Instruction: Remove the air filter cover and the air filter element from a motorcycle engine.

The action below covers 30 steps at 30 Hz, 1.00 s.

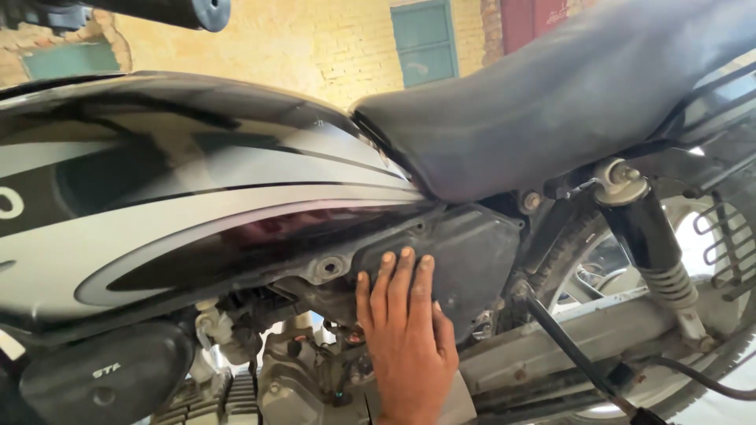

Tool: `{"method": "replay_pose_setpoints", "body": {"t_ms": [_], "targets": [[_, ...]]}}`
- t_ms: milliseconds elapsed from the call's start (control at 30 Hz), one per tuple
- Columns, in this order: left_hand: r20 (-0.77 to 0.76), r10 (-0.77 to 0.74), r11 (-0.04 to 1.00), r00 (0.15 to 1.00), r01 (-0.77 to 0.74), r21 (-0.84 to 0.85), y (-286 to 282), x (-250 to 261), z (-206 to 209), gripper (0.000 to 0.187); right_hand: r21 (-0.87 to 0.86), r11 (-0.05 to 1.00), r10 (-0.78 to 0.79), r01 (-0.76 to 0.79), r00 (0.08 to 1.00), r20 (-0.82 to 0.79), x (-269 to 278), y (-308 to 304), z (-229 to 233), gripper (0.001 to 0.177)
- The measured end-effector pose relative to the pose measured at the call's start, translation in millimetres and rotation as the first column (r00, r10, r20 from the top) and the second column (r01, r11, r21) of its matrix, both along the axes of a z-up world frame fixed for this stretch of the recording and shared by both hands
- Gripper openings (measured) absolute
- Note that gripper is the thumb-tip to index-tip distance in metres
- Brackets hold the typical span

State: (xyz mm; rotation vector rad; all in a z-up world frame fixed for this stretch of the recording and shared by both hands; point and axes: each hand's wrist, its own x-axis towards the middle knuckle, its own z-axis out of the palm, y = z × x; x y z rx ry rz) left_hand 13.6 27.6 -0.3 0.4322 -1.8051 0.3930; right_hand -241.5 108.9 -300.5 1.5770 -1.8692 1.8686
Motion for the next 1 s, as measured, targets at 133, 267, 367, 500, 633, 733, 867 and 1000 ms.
{"method": "replay_pose_setpoints", "body": {"t_ms": [133,267,367,500,633,733,867,1000], "targets": [[-0.091,-0.105,0.987,0.990,0.115,0.111,16,7,0,0.052,0.005,0.999,-0.051,0.051,0.996,0.067,90,17,175,0.034],[-0.356,-0.106,0.955,0.929,0.194,0.224,32,3,-17,0.052,-0.043,0.998,0.062,-0.048,0.887,0.458,119,-20,226,0.036],[-0.520,-0.083,0.868,0.850,0.318,0.381,34,4,-28,0.055,-0.160,0.979,0.200,-0.124,0.730,0.653,120,-28,226,0.036],[-0.543,-0.069,0.770,0.837,0.391,0.504,36,6,-40,0.047,-0.165,0.980,0.193,-0.110,0.722,0.664,111,-21,223,0.035],[-0.719,-0.003,0.656,0.695,0.545,0.523,22,-2,-57,0.034,-0.215,0.974,0.050,0.074,0.854,0.518,115,-7,264,0.039],[-0.850,0.138,0.437,0.509,0.739,0.513,0,-2,-81,0.037,-0.282,0.957,0.042,0.062,0.937,0.347,118,-2,278,0.052],[-0.822,0.050,0.433,0.567,0.730,0.530,2,2,-88,0.039,-0.302,0.953,0.097,0.014,0.933,0.347,110,-8,271,0.068],[-0.835,0.071,0.406,0.546,0.749,0.524,3,-10,-92,0.044,-0.290,0.948,0.245,-0.130,0.880,0.407,92,-7,271,0.080]]}}
